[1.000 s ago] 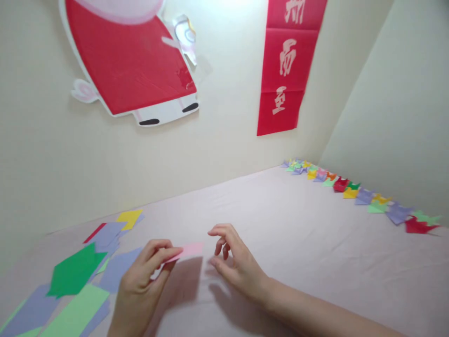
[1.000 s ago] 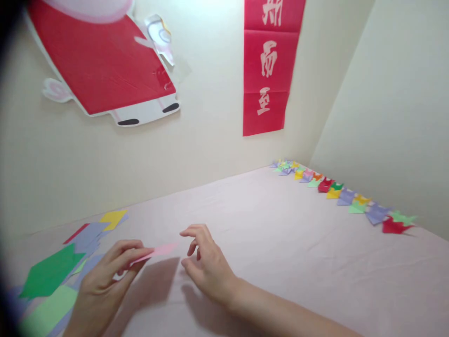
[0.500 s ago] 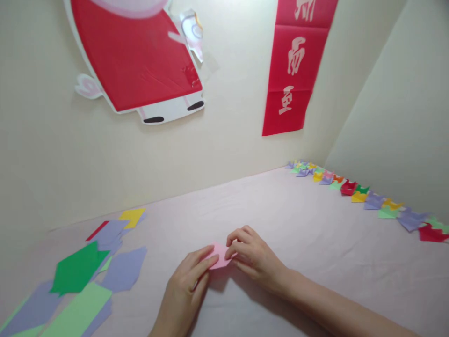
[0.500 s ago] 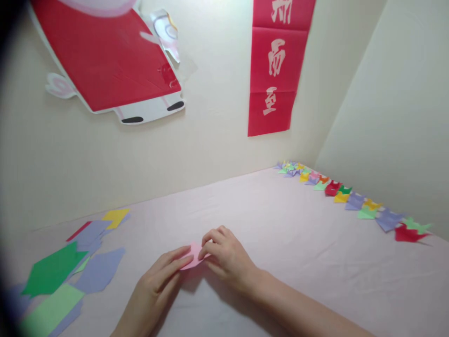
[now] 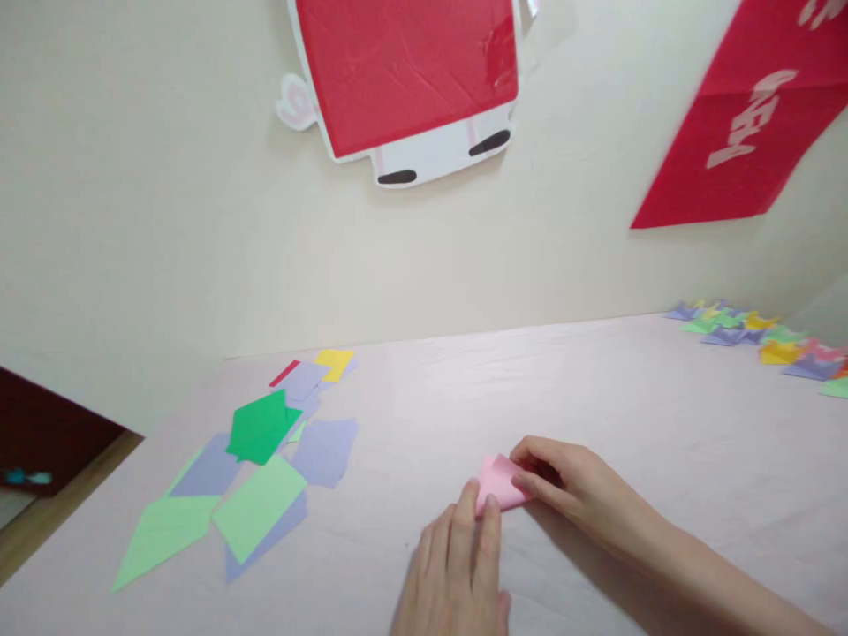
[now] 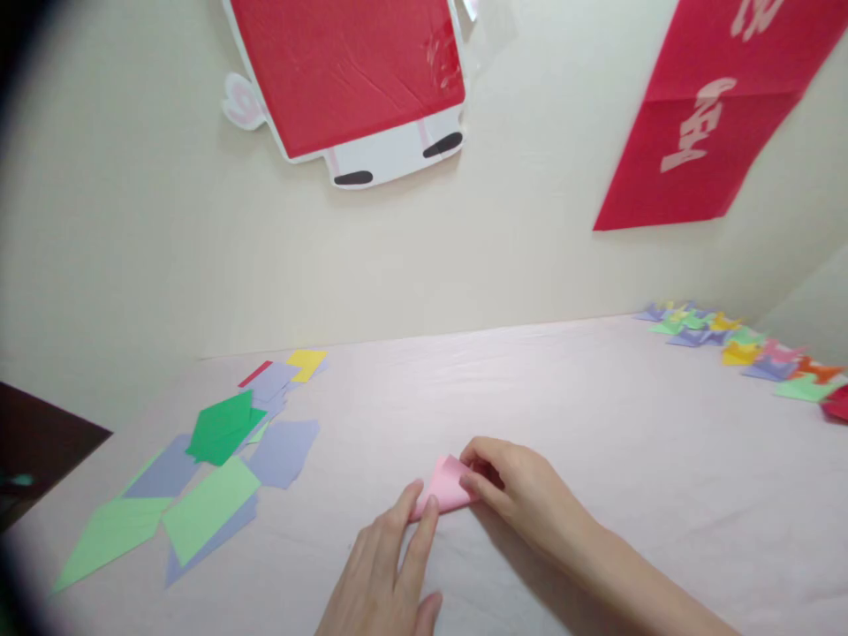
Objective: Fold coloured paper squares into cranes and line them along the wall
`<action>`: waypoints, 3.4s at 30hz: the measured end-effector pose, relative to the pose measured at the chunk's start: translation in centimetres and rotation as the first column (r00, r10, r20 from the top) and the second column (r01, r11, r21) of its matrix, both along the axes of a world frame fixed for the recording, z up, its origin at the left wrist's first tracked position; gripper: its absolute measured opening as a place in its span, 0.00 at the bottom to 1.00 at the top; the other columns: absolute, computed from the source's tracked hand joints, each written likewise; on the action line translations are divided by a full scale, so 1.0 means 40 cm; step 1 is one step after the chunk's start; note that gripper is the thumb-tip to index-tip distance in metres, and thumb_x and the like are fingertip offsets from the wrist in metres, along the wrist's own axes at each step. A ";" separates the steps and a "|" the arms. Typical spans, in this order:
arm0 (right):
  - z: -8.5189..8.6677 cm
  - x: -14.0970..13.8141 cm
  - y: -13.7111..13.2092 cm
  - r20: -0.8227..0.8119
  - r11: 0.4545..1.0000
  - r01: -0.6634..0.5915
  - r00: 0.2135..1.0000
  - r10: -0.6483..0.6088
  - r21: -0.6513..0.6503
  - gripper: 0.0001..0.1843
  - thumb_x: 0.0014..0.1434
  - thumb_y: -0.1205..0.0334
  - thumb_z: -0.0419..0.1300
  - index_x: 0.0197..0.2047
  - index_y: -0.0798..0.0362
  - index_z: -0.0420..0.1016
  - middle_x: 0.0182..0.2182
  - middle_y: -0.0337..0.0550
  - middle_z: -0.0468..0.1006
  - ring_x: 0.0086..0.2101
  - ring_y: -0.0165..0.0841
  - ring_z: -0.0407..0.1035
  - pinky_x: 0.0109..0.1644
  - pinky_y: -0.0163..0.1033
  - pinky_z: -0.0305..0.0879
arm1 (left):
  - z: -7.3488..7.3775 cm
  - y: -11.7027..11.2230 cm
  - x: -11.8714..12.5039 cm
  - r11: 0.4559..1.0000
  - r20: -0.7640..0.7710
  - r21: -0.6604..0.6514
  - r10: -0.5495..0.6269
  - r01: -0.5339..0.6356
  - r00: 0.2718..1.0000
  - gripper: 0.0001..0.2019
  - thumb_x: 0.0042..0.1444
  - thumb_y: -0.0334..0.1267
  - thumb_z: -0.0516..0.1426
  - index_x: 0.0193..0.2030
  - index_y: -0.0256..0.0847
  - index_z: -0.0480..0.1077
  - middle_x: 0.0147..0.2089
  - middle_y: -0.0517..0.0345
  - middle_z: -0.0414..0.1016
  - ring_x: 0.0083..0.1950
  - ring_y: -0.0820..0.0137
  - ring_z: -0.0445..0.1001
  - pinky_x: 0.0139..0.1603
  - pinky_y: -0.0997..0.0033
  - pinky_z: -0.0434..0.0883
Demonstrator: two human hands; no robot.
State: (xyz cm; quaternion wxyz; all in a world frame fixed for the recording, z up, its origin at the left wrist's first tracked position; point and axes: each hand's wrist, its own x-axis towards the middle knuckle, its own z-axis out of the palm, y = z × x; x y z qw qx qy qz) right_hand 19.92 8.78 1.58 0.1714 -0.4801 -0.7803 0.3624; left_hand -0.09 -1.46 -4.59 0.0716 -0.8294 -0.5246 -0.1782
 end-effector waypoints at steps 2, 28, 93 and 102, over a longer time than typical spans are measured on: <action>-0.004 -0.012 0.009 0.001 1.000 -0.003 1.000 0.003 -0.002 0.07 0.62 0.63 0.55 0.42 0.51 0.72 0.29 0.38 0.77 0.29 0.32 0.69 0.34 0.35 0.60 | -0.003 -0.008 0.009 0.999 -0.043 0.037 0.031 -0.029 0.999 0.30 0.58 0.41 0.59 0.66 0.40 0.57 0.63 0.43 0.67 0.54 0.55 0.73 0.50 0.59 0.73; -0.029 -0.034 0.014 0.056 0.982 -0.058 0.997 0.048 0.181 0.07 0.62 0.66 0.54 0.35 0.51 0.73 0.32 0.41 0.78 0.34 0.35 0.72 0.39 0.39 0.65 | 0.011 -0.006 0.042 0.998 -0.136 0.049 0.043 -0.036 0.990 0.22 0.60 0.41 0.56 0.60 0.37 0.66 0.57 0.47 0.72 0.51 0.59 0.71 0.50 0.59 0.69; -0.018 0.007 -0.028 -0.033 0.975 0.022 0.999 -0.015 0.220 0.11 0.57 0.69 0.58 0.44 0.49 0.72 0.43 0.45 0.73 0.46 0.42 0.64 0.51 0.49 0.60 | 0.107 0.057 0.045 0.991 -0.039 0.039 -0.130 0.131 0.991 0.21 0.55 0.44 0.57 0.54 0.38 0.71 0.53 0.55 0.76 0.44 0.62 0.69 0.47 0.58 0.64; -0.020 0.006 -0.030 0.013 0.970 -0.001 1.000 -0.002 0.243 0.13 0.57 0.73 0.57 0.45 0.51 0.71 0.43 0.46 0.72 0.45 0.42 0.63 0.50 0.50 0.59 | 0.089 0.019 -0.013 0.991 -0.049 0.115 -0.056 0.062 0.997 0.09 0.54 0.39 0.57 0.41 0.42 0.73 0.57 0.53 0.75 0.53 0.59 0.70 0.52 0.57 0.61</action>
